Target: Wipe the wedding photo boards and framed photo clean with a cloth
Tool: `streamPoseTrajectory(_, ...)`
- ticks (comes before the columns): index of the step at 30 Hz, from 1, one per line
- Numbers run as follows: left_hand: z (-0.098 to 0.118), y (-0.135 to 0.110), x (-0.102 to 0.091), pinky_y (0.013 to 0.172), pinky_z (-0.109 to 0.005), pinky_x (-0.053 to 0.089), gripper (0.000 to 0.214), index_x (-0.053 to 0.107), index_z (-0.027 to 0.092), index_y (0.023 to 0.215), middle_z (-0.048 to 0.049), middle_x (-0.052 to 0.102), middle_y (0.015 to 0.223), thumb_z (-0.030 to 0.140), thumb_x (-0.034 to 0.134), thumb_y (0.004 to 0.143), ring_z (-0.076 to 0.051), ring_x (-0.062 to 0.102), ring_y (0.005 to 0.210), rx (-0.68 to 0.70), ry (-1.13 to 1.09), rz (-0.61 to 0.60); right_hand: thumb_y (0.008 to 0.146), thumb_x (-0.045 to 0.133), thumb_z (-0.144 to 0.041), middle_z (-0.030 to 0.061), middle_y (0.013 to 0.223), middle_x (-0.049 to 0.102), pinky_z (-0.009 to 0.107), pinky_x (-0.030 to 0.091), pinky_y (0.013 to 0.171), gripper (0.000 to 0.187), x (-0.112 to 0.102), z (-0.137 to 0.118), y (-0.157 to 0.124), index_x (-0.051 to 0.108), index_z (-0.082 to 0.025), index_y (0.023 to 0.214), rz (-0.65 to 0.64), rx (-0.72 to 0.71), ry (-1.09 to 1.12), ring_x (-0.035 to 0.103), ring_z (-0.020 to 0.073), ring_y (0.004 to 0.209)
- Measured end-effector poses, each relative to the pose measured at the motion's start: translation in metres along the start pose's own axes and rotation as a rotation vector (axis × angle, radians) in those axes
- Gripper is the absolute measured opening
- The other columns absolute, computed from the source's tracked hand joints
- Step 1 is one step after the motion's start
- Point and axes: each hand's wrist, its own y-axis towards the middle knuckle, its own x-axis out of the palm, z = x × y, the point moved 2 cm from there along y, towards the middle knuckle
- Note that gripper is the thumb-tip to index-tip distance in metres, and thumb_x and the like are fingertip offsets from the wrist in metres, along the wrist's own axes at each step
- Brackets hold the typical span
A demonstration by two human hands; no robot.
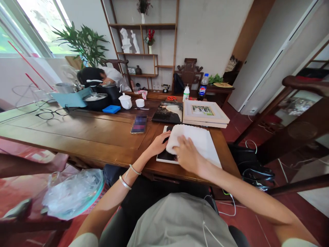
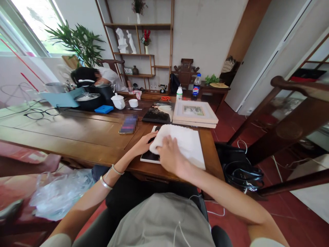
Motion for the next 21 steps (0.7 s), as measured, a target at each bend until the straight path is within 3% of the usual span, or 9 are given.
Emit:
streamPoseTrajectory(4, 0.001, -0.001, -0.002, 0.108, -0.039, 0.036, 0.038, 0.059, 0.015, 0.121, -0.0094, 0.055, 0.133, 0.019, 0.036, 0.091, -0.022, 0.047, 0.127, -0.010, -0.008, 0.002, 0.077, 0.049, -0.014, 0.0220, 0.140, 0.040, 0.060, 0.022, 0.104, 0.040, -0.005, -0.039, -0.031, 0.065, -0.014, 0.114, -0.077, -0.089, 0.052, 0.028, 0.0438, 0.132)
streamPoseTrajectory(7, 0.004, -0.002, -0.002, 0.109, -0.041, 0.035, 0.038, 0.058, 0.018, 0.124, -0.0077, 0.053, 0.135, 0.017, 0.041, 0.089, -0.023, 0.044, 0.130, 0.047, 0.007, -0.026, 0.073, 0.055, -0.017, 0.0187, 0.142, 0.040, 0.058, 0.022, 0.106, 0.039, -0.006, -0.039, -0.048, 0.068, -0.016, 0.110, -0.122, -0.149, 0.131, 0.026, 0.0429, 0.133)
streamPoseTrajectory(13, 0.010, -0.003, 0.001, 0.111, -0.042, 0.032, 0.038, 0.055, 0.014, 0.126, -0.0109, 0.050, 0.137, 0.021, 0.039, 0.091, -0.023, 0.040, 0.132, 0.057, 0.096, -0.044, 0.074, 0.056, -0.021, 0.0137, 0.130, 0.054, 0.047, 0.031, 0.105, 0.032, -0.005, 0.016, -0.039, 0.067, -0.019, 0.104, 0.033, -0.108, 0.191, 0.038, 0.0323, 0.130)
streamPoseTrajectory(17, 0.013, -0.003, 0.002, 0.112, -0.043, 0.031, 0.038, 0.055, 0.013, 0.125, -0.0124, 0.050, 0.137, 0.022, 0.040, 0.092, -0.023, 0.039, 0.133, 0.048, 0.130, -0.049, 0.077, 0.052, -0.015, 0.0158, 0.121, 0.060, 0.047, 0.036, 0.099, 0.030, -0.010, 0.062, -0.012, 0.065, -0.016, 0.104, 0.002, -0.091, 0.100, 0.039, 0.0317, 0.128)
streamPoseTrajectory(21, 0.012, -0.003, 0.002, 0.111, -0.043, 0.031, 0.037, 0.056, 0.015, 0.124, -0.0110, 0.050, 0.137, 0.022, 0.040, 0.092, -0.023, 0.038, 0.133, 0.060, 0.123, -0.045, 0.077, 0.050, -0.008, 0.0164, 0.128, 0.055, 0.051, 0.038, 0.096, 0.033, -0.009, 0.089, 0.013, 0.065, -0.015, 0.105, 0.010, -0.031, -0.006, 0.042, 0.0332, 0.125)
